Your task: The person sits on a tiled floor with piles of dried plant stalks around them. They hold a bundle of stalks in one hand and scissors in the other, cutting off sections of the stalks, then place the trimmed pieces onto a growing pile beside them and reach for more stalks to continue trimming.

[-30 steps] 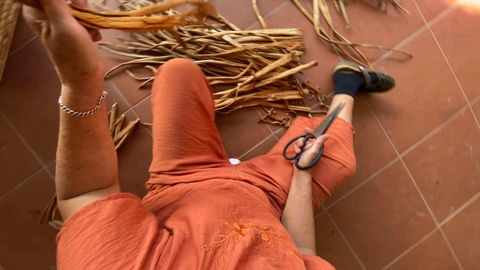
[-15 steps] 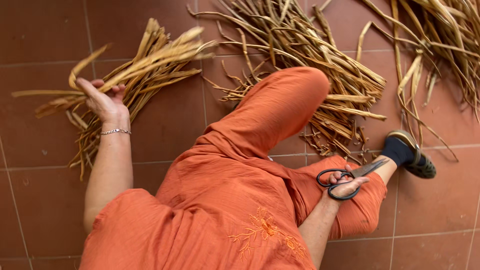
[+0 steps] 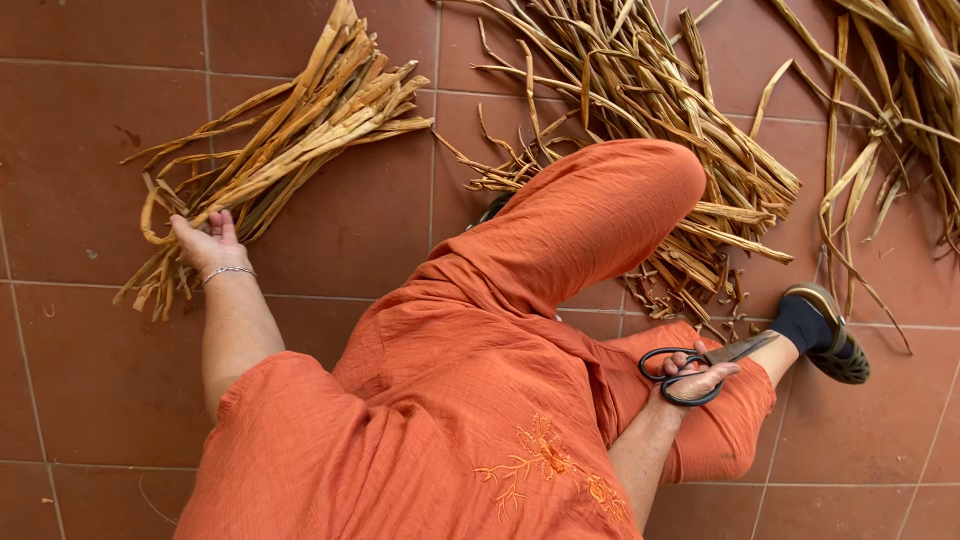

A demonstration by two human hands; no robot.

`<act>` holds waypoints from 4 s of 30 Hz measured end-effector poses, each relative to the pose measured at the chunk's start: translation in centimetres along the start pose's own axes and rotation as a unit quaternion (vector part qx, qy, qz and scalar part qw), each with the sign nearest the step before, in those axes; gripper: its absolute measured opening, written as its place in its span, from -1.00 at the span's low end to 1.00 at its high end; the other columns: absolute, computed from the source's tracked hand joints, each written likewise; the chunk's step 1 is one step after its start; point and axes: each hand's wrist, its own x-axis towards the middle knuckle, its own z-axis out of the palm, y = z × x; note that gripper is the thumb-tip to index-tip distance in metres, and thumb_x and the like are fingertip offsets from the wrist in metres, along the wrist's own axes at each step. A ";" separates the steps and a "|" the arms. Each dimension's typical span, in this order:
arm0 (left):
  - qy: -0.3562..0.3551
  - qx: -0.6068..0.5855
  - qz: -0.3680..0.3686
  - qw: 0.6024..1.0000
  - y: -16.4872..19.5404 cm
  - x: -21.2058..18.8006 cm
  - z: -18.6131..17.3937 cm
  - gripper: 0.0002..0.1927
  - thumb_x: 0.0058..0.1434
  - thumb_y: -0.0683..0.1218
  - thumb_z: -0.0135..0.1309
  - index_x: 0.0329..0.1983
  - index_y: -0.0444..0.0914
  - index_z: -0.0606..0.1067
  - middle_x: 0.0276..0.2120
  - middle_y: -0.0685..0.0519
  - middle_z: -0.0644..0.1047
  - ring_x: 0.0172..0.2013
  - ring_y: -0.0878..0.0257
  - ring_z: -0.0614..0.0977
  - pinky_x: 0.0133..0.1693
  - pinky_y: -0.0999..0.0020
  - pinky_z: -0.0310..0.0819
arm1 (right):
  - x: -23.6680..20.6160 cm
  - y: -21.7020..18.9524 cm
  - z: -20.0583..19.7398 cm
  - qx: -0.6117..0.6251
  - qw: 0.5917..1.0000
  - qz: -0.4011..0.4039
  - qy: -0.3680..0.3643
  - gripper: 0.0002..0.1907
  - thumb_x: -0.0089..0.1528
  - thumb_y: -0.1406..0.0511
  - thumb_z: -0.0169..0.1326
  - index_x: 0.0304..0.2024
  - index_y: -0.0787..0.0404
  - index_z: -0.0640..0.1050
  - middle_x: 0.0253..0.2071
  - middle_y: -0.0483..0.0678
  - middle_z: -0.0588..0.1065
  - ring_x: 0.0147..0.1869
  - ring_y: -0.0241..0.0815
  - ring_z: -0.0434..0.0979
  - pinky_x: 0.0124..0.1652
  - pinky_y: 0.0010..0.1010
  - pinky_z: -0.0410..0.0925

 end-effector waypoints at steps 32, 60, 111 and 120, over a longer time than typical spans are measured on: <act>-0.790 0.485 0.374 0.038 -46.4 -48.1 4.3 -0.57 0.13 -0.04 0.32 0.05 -0.25 0.54 0.01 -0.12 0.47 0.05 -0.07 0.42 0.09 0.02 0.33 | -5.6 1.8 -1.6 0.088 0.994 -0.014 0.057 -0.21 0.40 -0.23 -0.24 0.17 0.35 0.38 -0.55 -0.17 0.32 -0.58 -0.44 0.22 -0.55 -0.61 0.11; -0.835 0.480 -0.158 0.217 -39.8 -47.0 -3.7 -0.76 0.42 0.00 0.11 -0.05 -0.27 0.56 -0.42 0.22 0.54 -0.43 0.52 0.49 -0.40 0.60 0.43 | -7.4 2.5 -1.4 -0.227 0.959 -0.161 0.046 -0.01 0.38 -0.36 -0.37 0.44 0.32 0.22 -0.08 -0.06 0.49 -0.11 -0.23 0.54 -0.11 -0.41 0.41; -0.782 0.551 0.278 0.093 -49.7 -53.0 1.8 -0.81 0.27 -0.08 0.17 -0.06 -0.13 0.58 0.04 0.11 0.52 0.03 0.19 0.45 0.08 0.12 0.37 | -6.8 2.7 -1.0 -0.006 0.997 0.005 0.076 -0.18 0.39 -0.24 -0.30 0.21 0.33 0.43 -0.53 -0.21 0.36 -0.59 -0.47 0.27 -0.57 -0.62 0.21; -0.820 0.494 -0.180 0.227 -42.7 -48.4 -2.3 -0.78 0.43 0.00 0.13 -0.01 -0.21 0.57 -0.40 0.22 0.44 -0.42 0.49 0.41 -0.38 0.56 0.38 | -7.3 2.3 -1.1 -0.051 0.996 -0.001 0.072 -0.11 0.33 -0.30 -0.23 0.30 0.30 0.40 -0.48 -0.21 0.35 -0.52 -0.46 0.27 -0.51 -0.60 0.23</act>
